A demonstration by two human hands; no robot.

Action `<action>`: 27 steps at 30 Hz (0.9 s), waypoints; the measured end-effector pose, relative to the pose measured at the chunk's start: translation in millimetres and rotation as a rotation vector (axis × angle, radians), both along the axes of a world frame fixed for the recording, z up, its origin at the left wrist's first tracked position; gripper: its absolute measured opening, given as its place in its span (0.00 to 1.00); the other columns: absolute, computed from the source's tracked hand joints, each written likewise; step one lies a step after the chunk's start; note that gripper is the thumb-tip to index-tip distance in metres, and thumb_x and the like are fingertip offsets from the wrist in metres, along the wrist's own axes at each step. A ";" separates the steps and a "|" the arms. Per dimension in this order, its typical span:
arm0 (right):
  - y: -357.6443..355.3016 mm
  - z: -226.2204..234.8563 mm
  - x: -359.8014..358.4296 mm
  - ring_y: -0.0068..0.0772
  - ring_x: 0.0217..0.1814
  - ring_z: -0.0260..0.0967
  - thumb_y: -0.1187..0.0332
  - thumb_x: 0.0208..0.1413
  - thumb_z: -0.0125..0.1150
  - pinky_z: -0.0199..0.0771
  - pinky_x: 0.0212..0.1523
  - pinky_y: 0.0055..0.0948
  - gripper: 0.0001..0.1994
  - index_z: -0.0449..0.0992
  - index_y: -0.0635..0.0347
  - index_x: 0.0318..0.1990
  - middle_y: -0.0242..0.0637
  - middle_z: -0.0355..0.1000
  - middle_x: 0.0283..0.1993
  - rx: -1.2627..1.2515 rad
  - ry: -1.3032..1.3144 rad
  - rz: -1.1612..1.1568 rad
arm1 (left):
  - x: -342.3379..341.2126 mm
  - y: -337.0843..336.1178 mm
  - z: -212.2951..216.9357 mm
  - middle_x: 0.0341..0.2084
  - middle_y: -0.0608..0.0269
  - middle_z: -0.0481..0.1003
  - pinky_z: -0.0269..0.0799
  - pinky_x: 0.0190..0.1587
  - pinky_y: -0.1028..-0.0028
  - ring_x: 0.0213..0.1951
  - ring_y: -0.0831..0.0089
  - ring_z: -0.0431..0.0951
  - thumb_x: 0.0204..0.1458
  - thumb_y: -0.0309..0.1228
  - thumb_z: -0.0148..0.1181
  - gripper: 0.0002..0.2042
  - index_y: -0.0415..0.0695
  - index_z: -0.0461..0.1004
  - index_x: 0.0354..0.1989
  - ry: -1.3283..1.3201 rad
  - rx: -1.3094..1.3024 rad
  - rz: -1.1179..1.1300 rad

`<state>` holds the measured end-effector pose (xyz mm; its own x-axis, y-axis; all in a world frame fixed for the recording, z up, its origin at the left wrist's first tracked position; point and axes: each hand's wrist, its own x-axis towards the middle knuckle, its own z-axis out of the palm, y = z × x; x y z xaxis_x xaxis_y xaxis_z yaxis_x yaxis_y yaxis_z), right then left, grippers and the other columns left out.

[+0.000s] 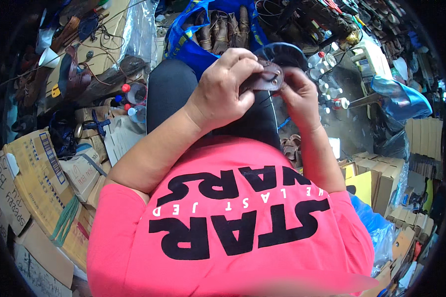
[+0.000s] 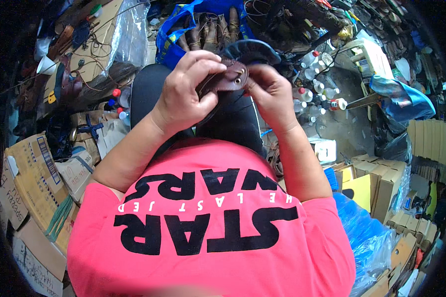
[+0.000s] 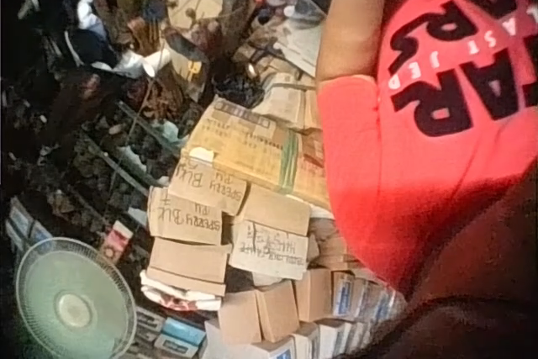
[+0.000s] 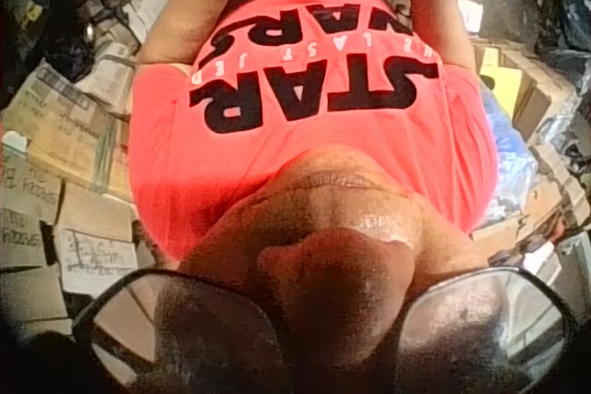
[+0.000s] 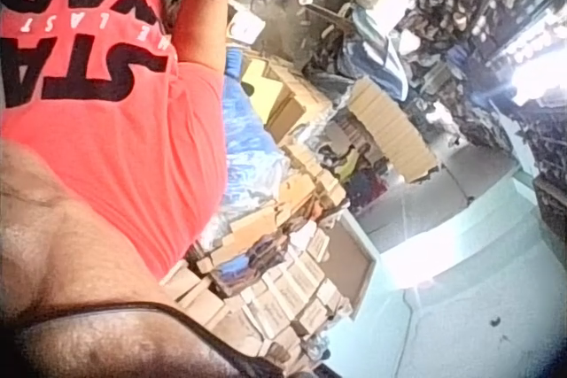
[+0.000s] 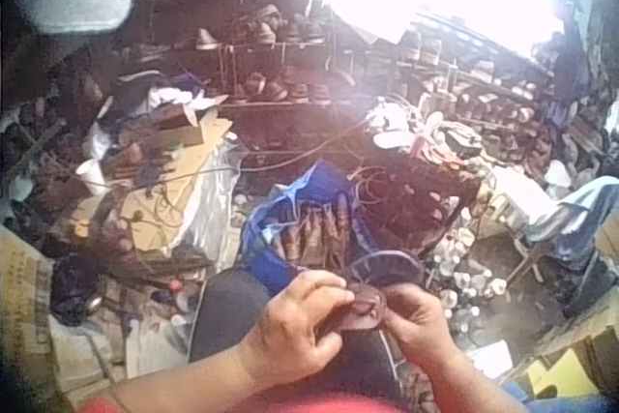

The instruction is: The recorder is hand-stitching a leather shoe upper using a needle and thread.

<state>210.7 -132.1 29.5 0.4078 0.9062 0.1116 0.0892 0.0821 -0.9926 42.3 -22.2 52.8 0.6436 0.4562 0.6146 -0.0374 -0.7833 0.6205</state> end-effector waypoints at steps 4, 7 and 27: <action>-6.4 -10.8 10.4 0.17 0.34 0.67 0.78 0.55 0.57 0.69 0.34 0.19 0.09 0.75 0.67 0.44 0.31 0.74 0.35 -0.067 0.052 0.090 | -2.4 -4.8 -3.6 0.41 0.54 0.72 0.73 0.47 0.68 0.43 0.57 0.75 0.33 0.18 0.59 0.19 0.41 0.73 0.39 -0.042 0.070 -0.024; -6.6 -11.6 14.1 0.18 0.34 0.67 0.79 0.55 0.55 0.68 0.34 0.20 0.10 0.75 0.67 0.44 0.31 0.74 0.35 0.009 0.159 0.138 | -1.9 -6.7 -3.0 0.42 0.54 0.72 0.73 0.47 0.68 0.44 0.57 0.75 0.32 0.18 0.59 0.20 0.42 0.73 0.40 -0.048 0.059 -0.035; -4.0 -5.9 3.5 0.23 0.33 0.71 0.77 0.47 0.63 0.71 0.35 0.22 0.06 0.78 0.63 0.35 0.36 0.73 0.31 -0.029 -0.444 -0.143 | 0.7 -3.9 -19.0 0.37 0.53 0.74 0.74 0.43 0.66 0.39 0.57 0.76 0.33 0.20 0.57 0.18 0.41 0.74 0.38 -0.016 -0.030 0.052</action>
<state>214.2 -136.1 23.6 0.4471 0.8497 0.2795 0.5145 0.0113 -0.8574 43.0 -26.1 33.7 0.6086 0.5071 0.6103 -0.0069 -0.7657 0.6431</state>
